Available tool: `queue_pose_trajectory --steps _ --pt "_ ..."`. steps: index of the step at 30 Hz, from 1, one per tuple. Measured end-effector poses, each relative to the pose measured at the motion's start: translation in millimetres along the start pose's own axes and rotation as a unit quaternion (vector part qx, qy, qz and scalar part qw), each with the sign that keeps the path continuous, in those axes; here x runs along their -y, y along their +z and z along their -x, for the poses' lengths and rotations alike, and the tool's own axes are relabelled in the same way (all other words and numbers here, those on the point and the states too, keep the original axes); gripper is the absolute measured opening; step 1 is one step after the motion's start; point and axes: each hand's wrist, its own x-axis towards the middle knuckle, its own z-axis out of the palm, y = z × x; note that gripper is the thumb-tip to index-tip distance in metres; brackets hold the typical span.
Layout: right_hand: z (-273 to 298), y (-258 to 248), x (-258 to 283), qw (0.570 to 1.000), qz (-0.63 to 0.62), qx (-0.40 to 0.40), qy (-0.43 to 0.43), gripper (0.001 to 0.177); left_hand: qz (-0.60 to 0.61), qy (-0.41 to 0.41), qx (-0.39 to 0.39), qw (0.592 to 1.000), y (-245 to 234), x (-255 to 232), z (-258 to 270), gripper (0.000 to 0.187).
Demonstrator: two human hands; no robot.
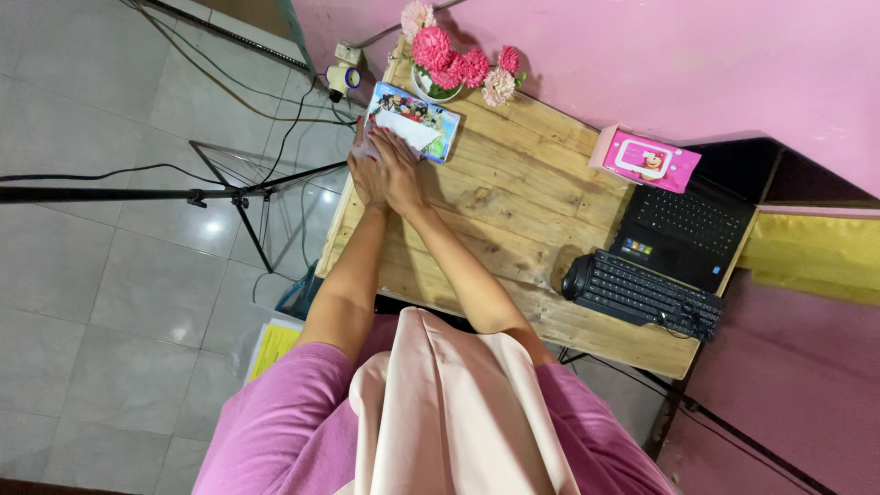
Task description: The person wipes down several items on a desk, including a computer mouse, a book, and a yellow folder, using a cloth.
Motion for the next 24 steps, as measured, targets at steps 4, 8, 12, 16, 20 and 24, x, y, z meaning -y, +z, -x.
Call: queue_pose_trajectory --steps 4,8,12,16,20,24 --pt "49.9 -31.1 -11.2 0.970 -0.105 -0.199 0.089 0.042 -0.039 -0.003 0.038 0.999 -16.6 -16.6 -4.3 0.110" --pt "92.3 -48.7 -23.7 0.960 0.126 -0.210 0.138 0.045 0.004 -0.006 0.048 0.999 -30.0 -27.4 -3.4 0.115" --pt "102.8 -21.2 -4.3 0.961 0.225 -0.025 0.159 0.056 0.044 0.048 0.018 0.998 -14.5 -4.6 2.4 0.101" --pt "110.6 -11.6 15.6 0.974 0.204 0.055 0.077 0.051 0.137 -0.085 0.084 0.983 -4.6 18.8 8.5 0.085" --pt "132.4 -50.9 -2.4 0.970 0.187 0.128 0.092 0.054 0.028 0.099 0.116 0.988 -59.9 42.2 36.6 0.069" --pt "129.8 -58.6 -14.6 0.935 0.270 -0.048 0.226 0.056 -0.118 0.100 0.203 0.967 -122.6 53.4 86.7 0.069"
